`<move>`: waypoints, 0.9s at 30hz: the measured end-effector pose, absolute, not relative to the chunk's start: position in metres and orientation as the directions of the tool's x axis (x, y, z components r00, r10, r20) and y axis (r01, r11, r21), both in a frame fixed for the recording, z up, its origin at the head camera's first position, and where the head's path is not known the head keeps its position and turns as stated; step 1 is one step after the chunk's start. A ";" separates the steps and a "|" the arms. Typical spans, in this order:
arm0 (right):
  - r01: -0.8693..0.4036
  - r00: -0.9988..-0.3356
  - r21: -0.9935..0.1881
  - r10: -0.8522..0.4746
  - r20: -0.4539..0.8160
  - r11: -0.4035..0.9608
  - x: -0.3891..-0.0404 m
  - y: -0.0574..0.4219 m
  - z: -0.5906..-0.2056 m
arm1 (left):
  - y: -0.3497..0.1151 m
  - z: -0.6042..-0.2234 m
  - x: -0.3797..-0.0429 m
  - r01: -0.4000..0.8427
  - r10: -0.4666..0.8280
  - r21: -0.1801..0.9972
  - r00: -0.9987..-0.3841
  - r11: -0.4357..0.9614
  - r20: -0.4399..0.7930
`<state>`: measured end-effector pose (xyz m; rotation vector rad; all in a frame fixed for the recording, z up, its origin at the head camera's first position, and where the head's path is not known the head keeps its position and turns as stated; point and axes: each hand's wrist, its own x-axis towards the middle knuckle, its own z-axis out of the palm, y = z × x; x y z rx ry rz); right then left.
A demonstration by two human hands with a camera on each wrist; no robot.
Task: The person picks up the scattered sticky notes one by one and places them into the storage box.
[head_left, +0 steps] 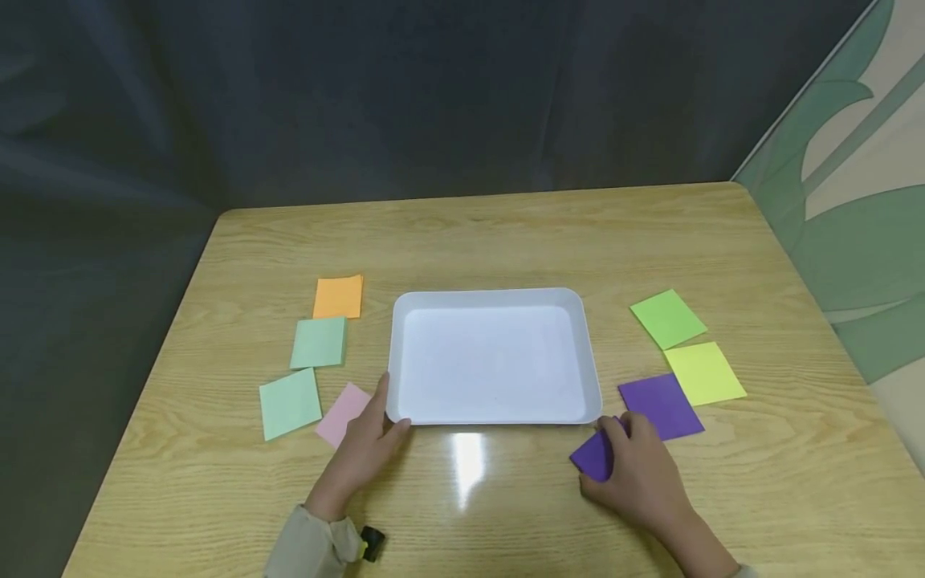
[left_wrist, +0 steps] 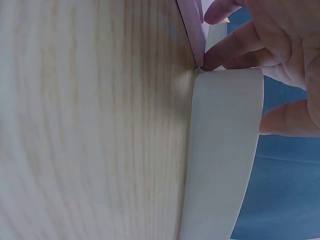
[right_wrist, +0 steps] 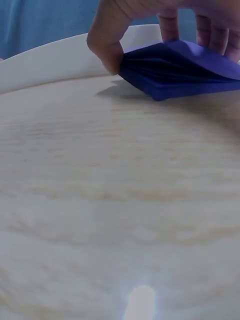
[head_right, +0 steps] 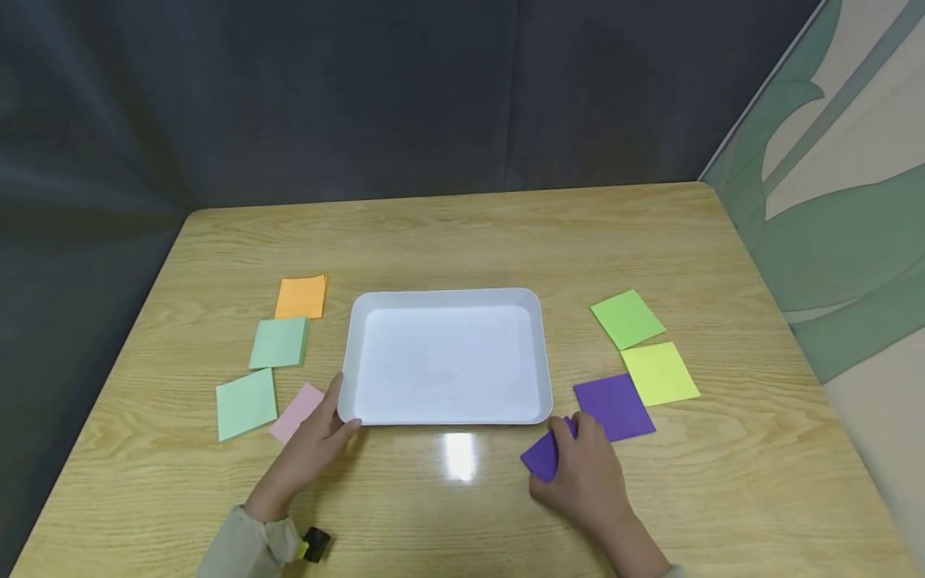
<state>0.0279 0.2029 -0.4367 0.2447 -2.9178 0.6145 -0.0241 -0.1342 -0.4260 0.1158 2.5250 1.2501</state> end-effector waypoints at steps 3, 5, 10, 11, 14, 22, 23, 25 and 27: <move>-0.175 -0.975 -0.398 -0.102 0.198 0.900 0.027 0.204 -0.433 | -0.135 -0.426 -0.024 -0.065 0.209 0.786 -0.947 0.615 -0.242; -0.168 -0.974 -0.404 -0.088 0.208 0.899 0.027 0.203 -0.430 | -0.135 -0.426 -0.025 -0.062 0.209 0.786 -0.949 0.615 -0.238; -0.164 -0.972 -0.397 -0.079 0.222 0.903 0.026 0.200 -0.419 | -0.135 -0.426 -0.024 -0.059 0.208 0.781 -0.949 0.621 -0.237; -0.169 -0.969 -0.394 -0.079 0.234 0.903 0.025 0.200 -0.416 | -0.134 -0.426 -0.024 -0.060 0.209 0.781 -0.948 0.622 -0.239; -0.204 -0.953 -0.395 -0.089 0.290 0.896 0.016 0.198 -0.408 | -0.134 -0.427 -0.025 -0.059 0.209 0.779 -0.948 0.625 -0.239; -0.308 -0.919 -0.362 -0.177 0.353 0.880 -0.022 0.185 -0.388 | -0.133 -0.428 -0.026 -0.048 0.205 0.778 -0.953 0.626 -0.224; -0.321 -0.912 -0.351 -0.188 0.365 0.880 -0.025 0.184 -0.385 | -0.132 -0.429 -0.025 -0.052 0.203 0.779 -0.953 0.625 -0.226; -0.341 -0.904 -0.327 -0.212 0.372 0.881 -0.032 0.180 -0.379 | -0.132 -0.429 -0.025 -0.062 0.196 0.779 -0.953 0.624 -0.232; -0.364 -0.896 -0.302 -0.244 0.370 0.881 -0.040 0.177 -0.374 | -0.133 -0.429 -0.024 -0.071 0.186 0.780 -0.954 0.622 -0.236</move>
